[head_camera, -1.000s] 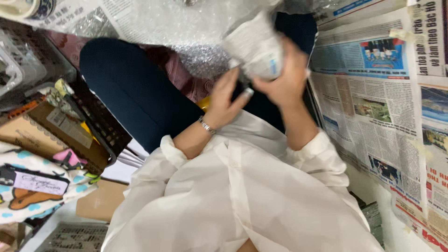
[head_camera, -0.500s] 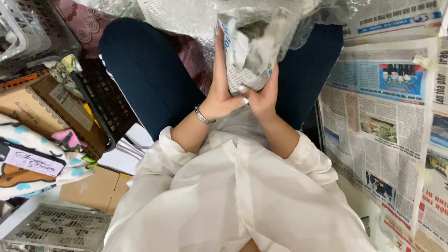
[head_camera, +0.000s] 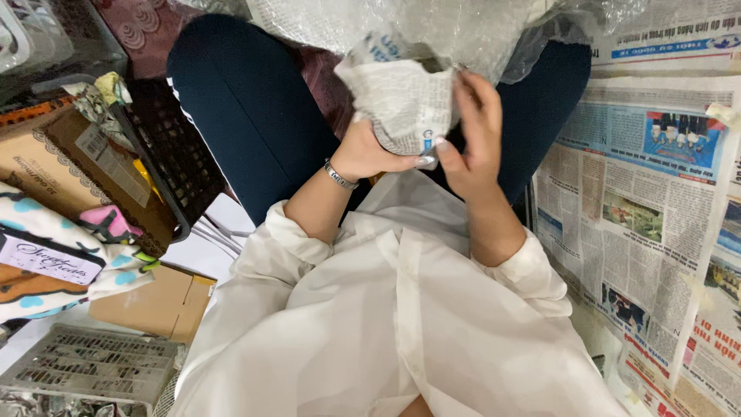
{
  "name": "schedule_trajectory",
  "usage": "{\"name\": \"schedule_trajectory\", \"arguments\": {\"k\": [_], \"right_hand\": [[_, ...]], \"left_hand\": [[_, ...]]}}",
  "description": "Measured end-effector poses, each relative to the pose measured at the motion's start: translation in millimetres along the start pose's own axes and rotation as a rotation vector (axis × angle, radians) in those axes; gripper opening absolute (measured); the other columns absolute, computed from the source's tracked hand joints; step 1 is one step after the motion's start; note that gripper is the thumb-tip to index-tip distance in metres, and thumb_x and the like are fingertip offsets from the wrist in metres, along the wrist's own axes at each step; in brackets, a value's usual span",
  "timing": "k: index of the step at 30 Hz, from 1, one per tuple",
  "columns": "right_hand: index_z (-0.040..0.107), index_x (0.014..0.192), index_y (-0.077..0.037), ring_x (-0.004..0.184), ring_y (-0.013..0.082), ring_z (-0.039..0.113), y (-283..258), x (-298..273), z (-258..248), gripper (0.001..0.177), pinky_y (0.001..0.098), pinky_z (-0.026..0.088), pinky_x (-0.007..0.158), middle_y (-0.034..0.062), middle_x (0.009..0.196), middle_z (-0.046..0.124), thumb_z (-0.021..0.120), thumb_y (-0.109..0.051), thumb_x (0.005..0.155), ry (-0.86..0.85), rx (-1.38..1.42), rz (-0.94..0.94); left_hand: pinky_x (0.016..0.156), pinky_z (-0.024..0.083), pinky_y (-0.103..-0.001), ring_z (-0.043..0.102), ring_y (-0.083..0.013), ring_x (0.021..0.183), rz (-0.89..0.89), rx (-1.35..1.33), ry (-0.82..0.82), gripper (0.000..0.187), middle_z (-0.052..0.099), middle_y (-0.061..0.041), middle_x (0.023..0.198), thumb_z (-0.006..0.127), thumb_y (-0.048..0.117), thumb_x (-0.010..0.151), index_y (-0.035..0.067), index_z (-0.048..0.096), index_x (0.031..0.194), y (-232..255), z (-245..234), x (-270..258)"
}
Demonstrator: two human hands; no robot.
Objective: The person wraps small ceramic cups and saucers in newspaper and bubble wrap. They fold the newspaper around each item, tuck the edges, and place the wrapped items into a pile of bubble wrap.
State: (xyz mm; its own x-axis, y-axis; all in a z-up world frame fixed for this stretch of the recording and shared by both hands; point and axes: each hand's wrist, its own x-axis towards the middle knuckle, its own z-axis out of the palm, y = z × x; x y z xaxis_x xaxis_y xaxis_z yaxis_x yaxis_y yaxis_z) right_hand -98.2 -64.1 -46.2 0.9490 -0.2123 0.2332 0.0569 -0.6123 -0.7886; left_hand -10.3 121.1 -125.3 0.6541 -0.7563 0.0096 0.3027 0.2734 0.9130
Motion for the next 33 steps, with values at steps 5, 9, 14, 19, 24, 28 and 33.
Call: {"name": "schedule_trajectory", "arguments": {"k": [5,9,14,19,24,28,33], "right_hand": [[0.037,0.157,0.004,0.155,0.0364,0.035,-1.5,18.3,-47.0,0.083,0.0499,0.029,0.126,0.0189,0.164,0.037,0.061,-0.052,0.102,-0.018,-0.318,-0.224],[0.036,0.157,0.001,0.152,0.035,0.03,24.4,116.1,35.5,0.08,0.052,0.027,0.124,0.0171,0.163,0.034,0.064,-0.048,0.101,-0.238,-0.437,-0.359],[0.034,0.16,-0.004,0.154,0.0318,0.024,45.0,148.1,138.5,0.077,0.0502,0.024,0.122,0.0141,0.166,0.028,0.067,-0.04,0.1,-0.469,-0.641,-0.275],[0.041,0.153,-0.004,0.149,0.0324,0.029,28.3,113.5,93.6,0.072,0.0511,0.02,0.119,0.0166,0.16,0.036,0.066,-0.033,0.092,-0.688,-0.549,-0.199],[0.053,0.148,0.001,0.149,0.0355,0.041,33.9,60.2,45.8,0.057,0.0494,0.027,0.122,0.0202,0.16,0.046,0.06,-0.01,0.093,-0.51,-0.325,-0.191],[0.057,0.143,0.001,0.138,0.036,0.054,35.1,41.2,36.0,0.044,0.0448,0.039,0.119,0.0191,0.148,0.059,0.058,-0.011,0.101,-0.323,-0.063,-0.018],[0.055,0.142,0.003,0.132,0.0379,0.06,39.5,40.5,31.7,0.046,0.0455,0.042,0.117,0.0208,0.141,0.063,0.059,-0.007,0.097,-0.058,0.126,-0.082]], "left_hand": [[0.126,0.044,-0.04,0.057,-0.0218,0.142,-0.001,0.046,0.007,0.105,0.059,-0.011,0.149,0.1,0.017,0.07,0.004,0.04,0.155,-0.7,9.3,-0.4],[0.128,0.04,-0.043,0.049,-0.0229,0.147,0.187,-0.117,0.08,0.106,0.049,-0.008,0.157,0.095,0.023,0.075,0.009,0.032,0.159,13.1,-4.6,-42.7],[0.118,0.048,-0.05,0.06,-0.0301,0.133,0.087,-0.221,0.453,0.099,0.059,-0.014,0.143,0.097,0.027,0.073,-0.001,0.043,0.151,17.4,-47.5,-81.4],[0.123,0.045,-0.04,0.056,-0.023,0.141,0.201,-0.119,0.462,0.101,0.057,-0.01,0.15,0.095,0.033,0.074,0.0,0.041,0.153,27.7,-37.9,-48.9],[0.109,0.053,-0.039,0.063,-0.0223,0.123,-0.004,0.122,0.615,0.085,0.063,-0.013,0.132,0.097,0.018,0.073,-0.002,0.046,0.139,14.2,-21.9,-9.8],[0.106,0.055,-0.036,0.065,-0.021,0.12,-0.054,0.074,0.649,0.083,0.064,-0.013,0.13,0.095,0.018,0.075,-0.001,0.045,0.138,16.4,-17.8,-5.6],[0.111,0.051,-0.037,0.061,-0.0231,0.127,0.066,0.363,0.567,0.093,0.061,-0.014,0.136,0.098,0.016,0.073,-0.002,0.041,0.145,26.5,-13.1,-6.4]]}}
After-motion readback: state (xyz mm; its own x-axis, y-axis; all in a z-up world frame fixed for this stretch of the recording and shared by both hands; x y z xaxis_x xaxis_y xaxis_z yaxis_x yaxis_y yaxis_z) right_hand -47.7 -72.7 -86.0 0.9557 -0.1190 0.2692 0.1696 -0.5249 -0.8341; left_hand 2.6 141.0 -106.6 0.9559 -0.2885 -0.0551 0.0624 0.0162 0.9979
